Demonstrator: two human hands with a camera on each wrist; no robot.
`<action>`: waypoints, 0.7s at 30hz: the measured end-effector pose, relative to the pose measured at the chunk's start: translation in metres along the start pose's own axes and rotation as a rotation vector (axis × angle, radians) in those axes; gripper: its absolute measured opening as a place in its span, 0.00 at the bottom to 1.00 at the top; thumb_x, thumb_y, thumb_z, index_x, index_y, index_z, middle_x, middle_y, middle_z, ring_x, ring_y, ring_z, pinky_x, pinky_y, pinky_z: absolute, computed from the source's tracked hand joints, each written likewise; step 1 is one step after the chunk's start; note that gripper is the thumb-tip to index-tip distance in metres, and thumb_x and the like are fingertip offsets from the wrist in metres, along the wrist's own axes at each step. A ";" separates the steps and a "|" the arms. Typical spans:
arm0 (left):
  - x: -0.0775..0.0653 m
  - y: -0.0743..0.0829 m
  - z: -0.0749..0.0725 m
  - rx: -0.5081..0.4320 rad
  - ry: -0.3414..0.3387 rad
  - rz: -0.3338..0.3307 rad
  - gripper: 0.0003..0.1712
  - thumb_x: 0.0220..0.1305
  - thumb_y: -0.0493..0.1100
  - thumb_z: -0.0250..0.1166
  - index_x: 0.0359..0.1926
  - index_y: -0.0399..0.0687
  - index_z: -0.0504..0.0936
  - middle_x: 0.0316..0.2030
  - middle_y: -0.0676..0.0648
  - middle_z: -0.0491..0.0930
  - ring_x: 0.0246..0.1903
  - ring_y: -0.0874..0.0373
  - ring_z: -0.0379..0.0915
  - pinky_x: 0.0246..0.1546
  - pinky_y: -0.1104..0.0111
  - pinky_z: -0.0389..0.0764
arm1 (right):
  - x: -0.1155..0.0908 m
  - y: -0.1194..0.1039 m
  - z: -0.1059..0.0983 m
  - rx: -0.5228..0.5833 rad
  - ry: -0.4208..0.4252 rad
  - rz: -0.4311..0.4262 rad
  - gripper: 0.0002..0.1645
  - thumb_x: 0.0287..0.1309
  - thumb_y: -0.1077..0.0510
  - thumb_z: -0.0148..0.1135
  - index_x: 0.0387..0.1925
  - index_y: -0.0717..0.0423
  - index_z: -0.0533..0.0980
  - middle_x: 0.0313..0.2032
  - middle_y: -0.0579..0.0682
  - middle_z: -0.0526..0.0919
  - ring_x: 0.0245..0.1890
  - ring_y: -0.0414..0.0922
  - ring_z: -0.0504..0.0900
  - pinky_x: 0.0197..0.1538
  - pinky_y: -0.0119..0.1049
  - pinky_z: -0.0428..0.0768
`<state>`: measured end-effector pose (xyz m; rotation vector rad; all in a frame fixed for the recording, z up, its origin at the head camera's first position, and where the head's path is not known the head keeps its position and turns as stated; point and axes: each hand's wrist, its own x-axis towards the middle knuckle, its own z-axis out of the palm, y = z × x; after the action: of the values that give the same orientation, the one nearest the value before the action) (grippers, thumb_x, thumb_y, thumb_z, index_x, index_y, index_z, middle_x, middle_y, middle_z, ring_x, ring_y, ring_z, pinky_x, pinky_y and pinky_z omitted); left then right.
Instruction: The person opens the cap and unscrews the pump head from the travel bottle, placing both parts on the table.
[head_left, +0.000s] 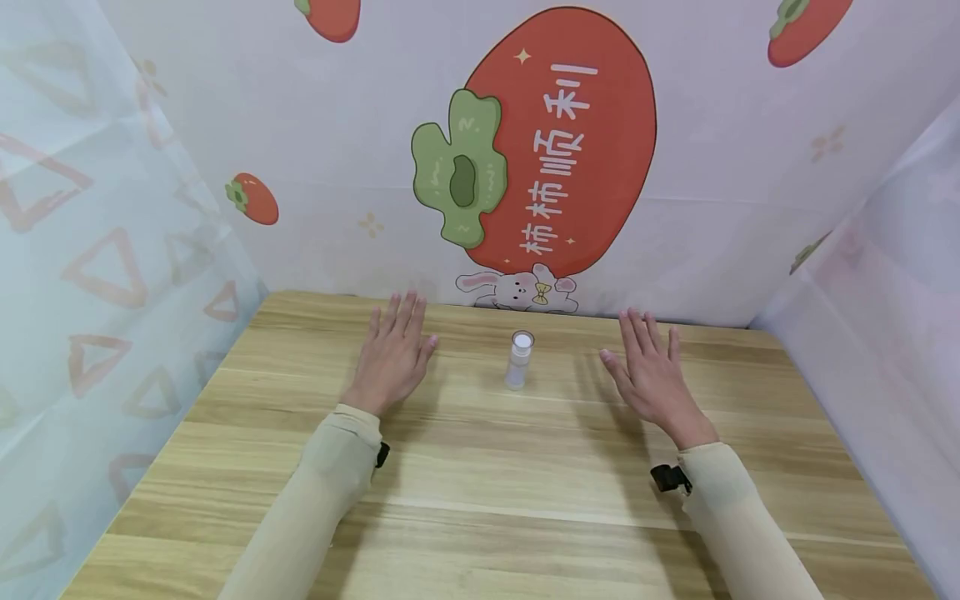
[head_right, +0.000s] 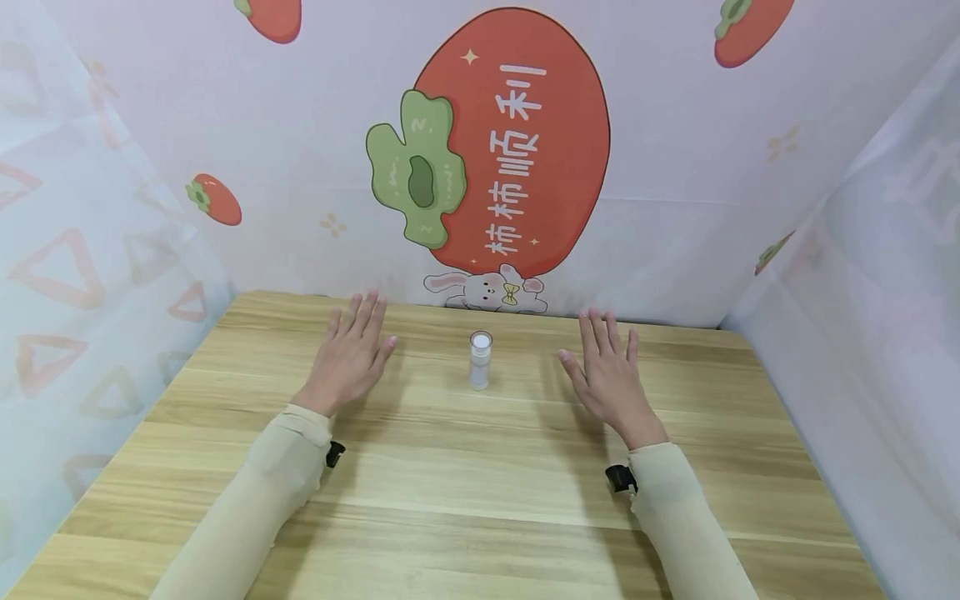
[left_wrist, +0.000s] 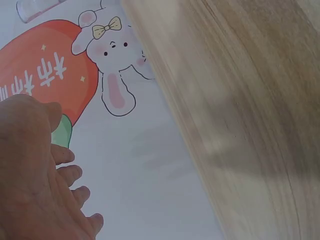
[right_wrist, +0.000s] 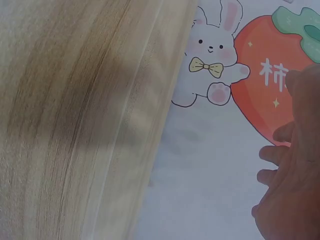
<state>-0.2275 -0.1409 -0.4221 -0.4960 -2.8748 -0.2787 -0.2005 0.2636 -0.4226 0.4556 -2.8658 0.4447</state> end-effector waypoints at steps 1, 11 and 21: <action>0.000 0.001 0.000 0.000 0.005 0.003 0.38 0.82 0.55 0.40 0.80 0.37 0.45 0.80 0.39 0.40 0.79 0.45 0.26 0.75 0.48 0.29 | 0.000 0.000 0.000 0.004 0.006 -0.002 0.45 0.79 0.39 0.40 0.79 0.65 0.43 0.79 0.65 0.44 0.78 0.62 0.37 0.72 0.65 0.27; 0.001 0.010 0.004 -0.037 0.006 0.032 0.38 0.81 0.53 0.44 0.79 0.36 0.46 0.79 0.37 0.45 0.79 0.43 0.34 0.76 0.50 0.35 | 0.000 -0.004 0.000 0.039 0.062 -0.017 0.42 0.78 0.41 0.45 0.77 0.66 0.52 0.75 0.68 0.55 0.77 0.64 0.45 0.73 0.66 0.36; 0.002 0.020 0.011 -0.097 0.014 0.056 0.37 0.80 0.53 0.48 0.78 0.35 0.52 0.77 0.35 0.51 0.77 0.40 0.46 0.75 0.48 0.45 | -0.001 -0.006 0.003 0.064 0.072 -0.029 0.40 0.78 0.42 0.46 0.75 0.67 0.56 0.72 0.69 0.59 0.75 0.67 0.50 0.73 0.66 0.41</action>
<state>-0.2240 -0.1196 -0.4291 -0.5889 -2.8386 -0.4118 -0.1977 0.2576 -0.4237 0.4810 -2.7791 0.5378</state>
